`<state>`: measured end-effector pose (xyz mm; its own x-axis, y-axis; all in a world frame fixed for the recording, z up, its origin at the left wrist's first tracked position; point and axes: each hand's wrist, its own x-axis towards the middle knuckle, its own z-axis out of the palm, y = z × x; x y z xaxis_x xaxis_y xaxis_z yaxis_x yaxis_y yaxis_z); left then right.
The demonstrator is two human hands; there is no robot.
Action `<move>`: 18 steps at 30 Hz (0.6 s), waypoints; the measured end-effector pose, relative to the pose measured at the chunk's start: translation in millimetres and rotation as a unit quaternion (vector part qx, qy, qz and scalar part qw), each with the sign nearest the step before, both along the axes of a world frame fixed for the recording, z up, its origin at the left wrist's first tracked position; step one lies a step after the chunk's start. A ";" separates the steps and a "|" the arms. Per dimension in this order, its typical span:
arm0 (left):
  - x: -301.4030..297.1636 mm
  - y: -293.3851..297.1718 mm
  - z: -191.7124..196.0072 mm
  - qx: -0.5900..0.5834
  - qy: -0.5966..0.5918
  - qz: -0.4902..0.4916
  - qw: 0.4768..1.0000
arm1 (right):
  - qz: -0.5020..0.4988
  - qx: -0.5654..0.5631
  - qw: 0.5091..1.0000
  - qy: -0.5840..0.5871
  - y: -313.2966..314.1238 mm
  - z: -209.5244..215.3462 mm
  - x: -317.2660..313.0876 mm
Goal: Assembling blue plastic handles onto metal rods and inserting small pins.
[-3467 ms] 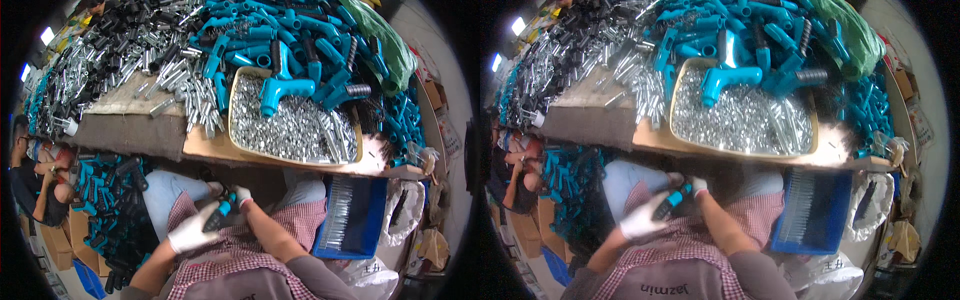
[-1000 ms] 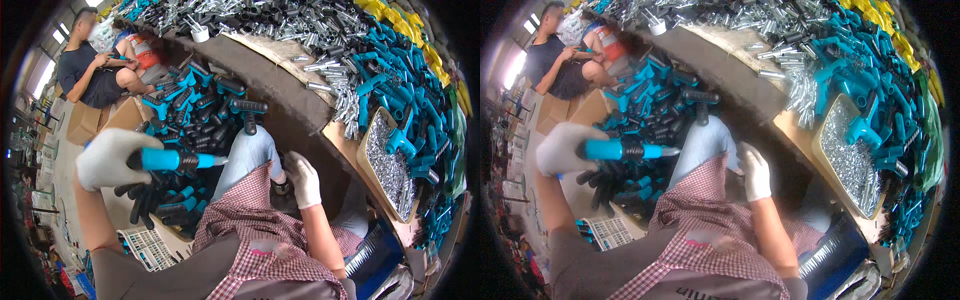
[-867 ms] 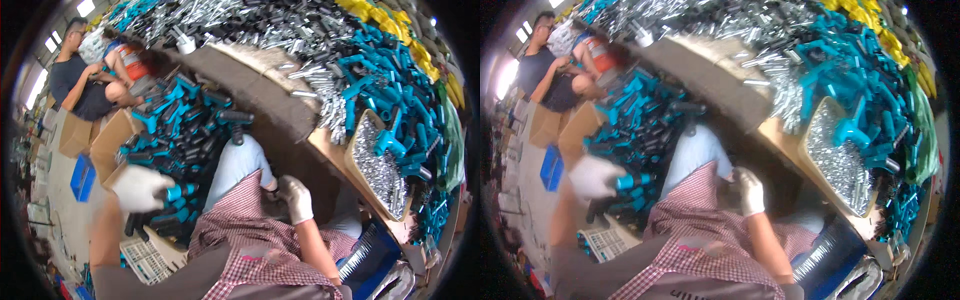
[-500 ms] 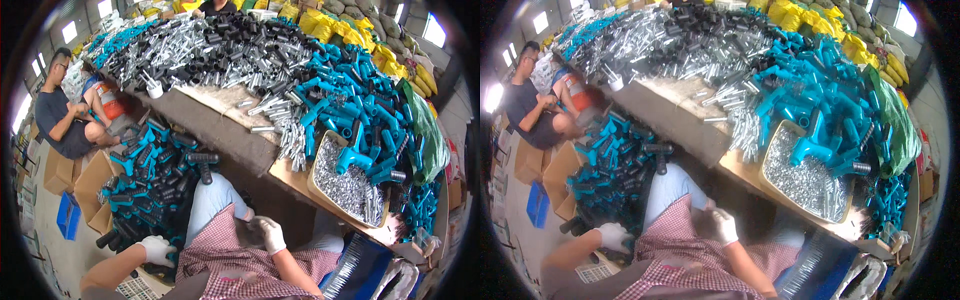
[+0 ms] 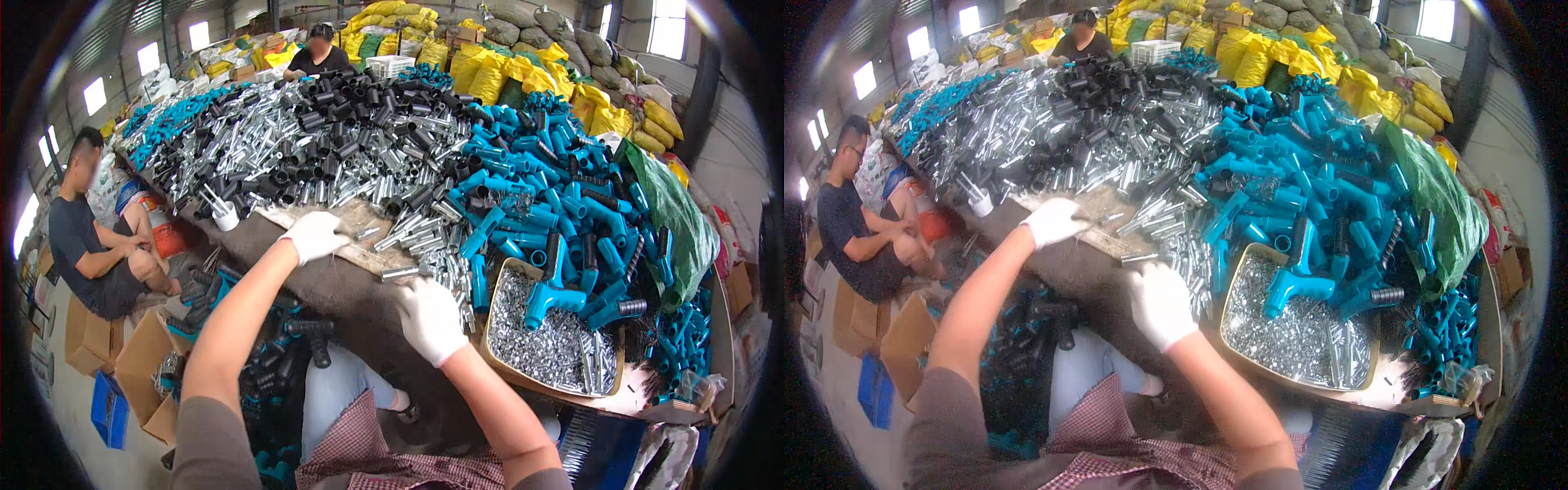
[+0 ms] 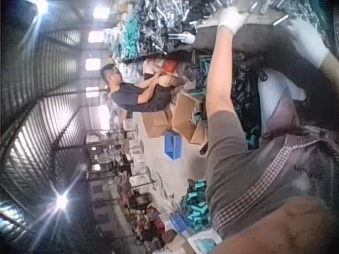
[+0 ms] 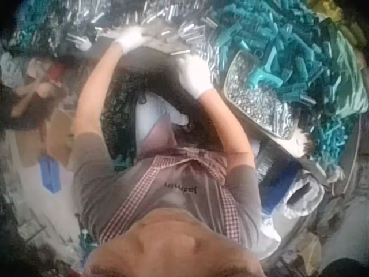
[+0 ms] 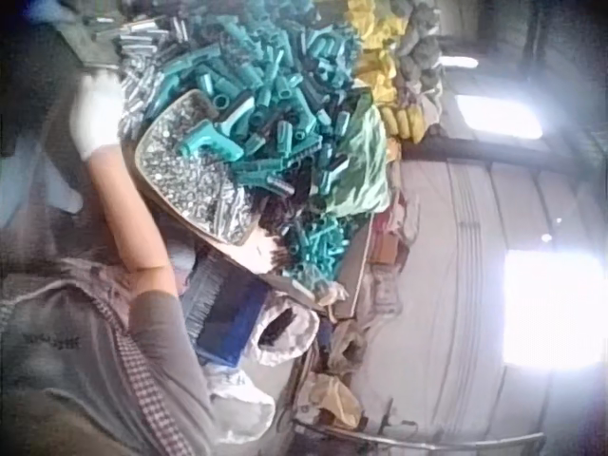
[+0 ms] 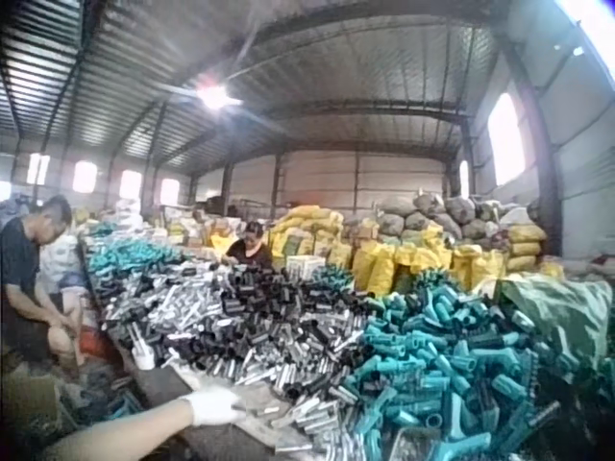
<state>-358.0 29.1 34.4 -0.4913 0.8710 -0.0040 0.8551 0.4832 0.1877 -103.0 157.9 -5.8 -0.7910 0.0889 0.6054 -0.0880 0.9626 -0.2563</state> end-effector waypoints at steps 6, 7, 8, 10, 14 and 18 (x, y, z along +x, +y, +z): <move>21.7 108.8 -28.4 0.054 0.019 -0.028 0.998 | -0.145 0.073 0.981 -0.104 46.5 -41.5 -89.7; 20.0 113.1 -37.2 0.043 0.025 -0.008 0.999 | -0.119 0.087 0.982 -0.114 36.5 -36.4 -93.0; 17.0 114.8 -44.5 0.032 0.032 0.011 0.999 | -0.094 0.100 0.983 -0.123 29.8 -29.8 -94.7; 21.0 119.6 -36.4 0.022 0.025 0.010 0.999 | -0.099 0.096 0.986 -0.098 37.8 -33.7 -94.2; 55.5 66.0 -14.8 0.195 -0.068 0.032 0.978 | -0.055 0.016 0.998 -0.037 9.1 15.0 -27.8; 123.7 1.2 8.9 0.334 -0.357 0.019 0.872 | -0.046 -0.186 0.981 -0.016 -11.5 16.8 67.6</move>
<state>-234.3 30.3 43.3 -0.5995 0.7793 0.1823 0.3914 0.0868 0.9161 -35.4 146.5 11.0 -0.7869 0.3716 0.4927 0.0088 0.8050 -0.5932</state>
